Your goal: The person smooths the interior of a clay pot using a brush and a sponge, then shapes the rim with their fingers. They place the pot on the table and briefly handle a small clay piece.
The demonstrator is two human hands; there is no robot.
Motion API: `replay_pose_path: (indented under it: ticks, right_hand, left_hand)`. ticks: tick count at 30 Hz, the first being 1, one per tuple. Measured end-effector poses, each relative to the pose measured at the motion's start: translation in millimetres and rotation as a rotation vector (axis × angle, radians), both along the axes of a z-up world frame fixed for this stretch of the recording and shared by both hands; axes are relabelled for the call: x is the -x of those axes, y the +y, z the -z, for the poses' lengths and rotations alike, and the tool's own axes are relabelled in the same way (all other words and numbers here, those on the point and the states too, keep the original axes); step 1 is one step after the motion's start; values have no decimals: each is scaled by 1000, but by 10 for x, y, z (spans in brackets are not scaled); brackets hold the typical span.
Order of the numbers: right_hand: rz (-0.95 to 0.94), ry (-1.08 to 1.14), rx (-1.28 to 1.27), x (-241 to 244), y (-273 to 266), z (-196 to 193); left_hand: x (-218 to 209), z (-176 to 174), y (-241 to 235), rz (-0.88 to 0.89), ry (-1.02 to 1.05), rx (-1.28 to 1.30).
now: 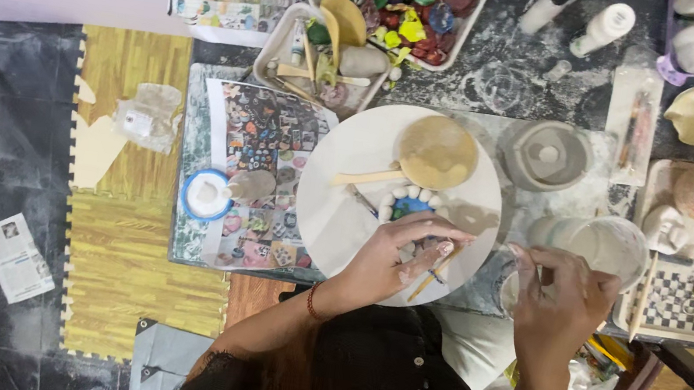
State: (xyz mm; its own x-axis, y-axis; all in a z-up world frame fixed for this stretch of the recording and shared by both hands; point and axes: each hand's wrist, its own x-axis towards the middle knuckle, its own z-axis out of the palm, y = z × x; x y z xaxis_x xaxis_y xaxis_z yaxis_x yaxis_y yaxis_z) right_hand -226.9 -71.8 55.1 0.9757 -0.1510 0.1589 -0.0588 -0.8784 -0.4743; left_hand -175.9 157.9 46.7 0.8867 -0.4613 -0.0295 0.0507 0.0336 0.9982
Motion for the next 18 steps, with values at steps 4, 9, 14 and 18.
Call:
replay_pose_path:
  ticks: [4, 9, 14, 18]
  right_hand:
    - [-80, -9, 229, -3, -73, 85]
    - [-83, 20, 494, -12, -57, 74]
    - [-33, 61, 440, -92, 3, 14]
    - [24, 70, 274, -75, 38, 11]
  left_hand:
    - [-2, 19, 31, -32, -15, -53]
    - [22, 93, 104, -128, -9, -43]
    - [22, 154, 109, -210, -112, -100]
    - [13, 163, 131, -211, -173, -180]
